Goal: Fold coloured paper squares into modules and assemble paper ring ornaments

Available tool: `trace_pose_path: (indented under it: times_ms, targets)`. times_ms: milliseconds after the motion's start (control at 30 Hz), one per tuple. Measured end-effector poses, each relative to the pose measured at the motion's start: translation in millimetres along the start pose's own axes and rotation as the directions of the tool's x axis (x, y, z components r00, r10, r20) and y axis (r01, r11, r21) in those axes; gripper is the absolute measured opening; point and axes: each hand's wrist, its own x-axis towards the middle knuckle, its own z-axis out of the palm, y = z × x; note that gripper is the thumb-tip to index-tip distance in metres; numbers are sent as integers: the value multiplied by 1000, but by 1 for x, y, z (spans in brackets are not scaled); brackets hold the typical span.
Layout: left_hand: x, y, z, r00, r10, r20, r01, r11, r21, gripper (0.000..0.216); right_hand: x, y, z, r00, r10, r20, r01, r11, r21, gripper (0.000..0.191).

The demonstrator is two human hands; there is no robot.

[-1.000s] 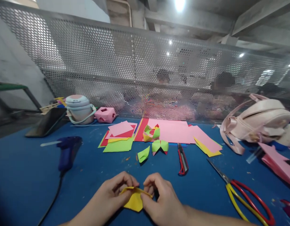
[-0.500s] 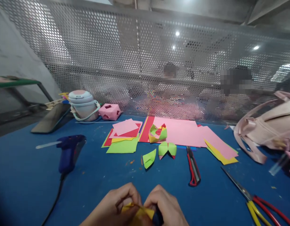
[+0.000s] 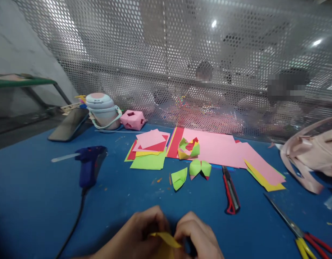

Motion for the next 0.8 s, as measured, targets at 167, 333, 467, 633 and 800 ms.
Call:
trace_pose_path:
  times_ms: [167,333,467,633,800]
  targets:
    - [0,0,-4,998,40,-43,-43,995,-93,10,23,-5,-1,995,95,10,-95,995,27,11]
    - [9,2,-14,988,85,-133,-107,980,-167,1,47,-1,4,987,161,0,-160,984,84,10]
    - [14,1,-17,987,94,-127,-115,978,-172,7,52,2,7,986,164,-1,-163,979,121,10]
    - [15,-1,-14,988,61,-141,-83,984,-156,16,47,6,11,964,263,-45,-253,955,152,14]
    - [18,-4,-9,976,49,-214,-82,986,-146,14,49,5,12,967,232,-104,-221,969,109,5]
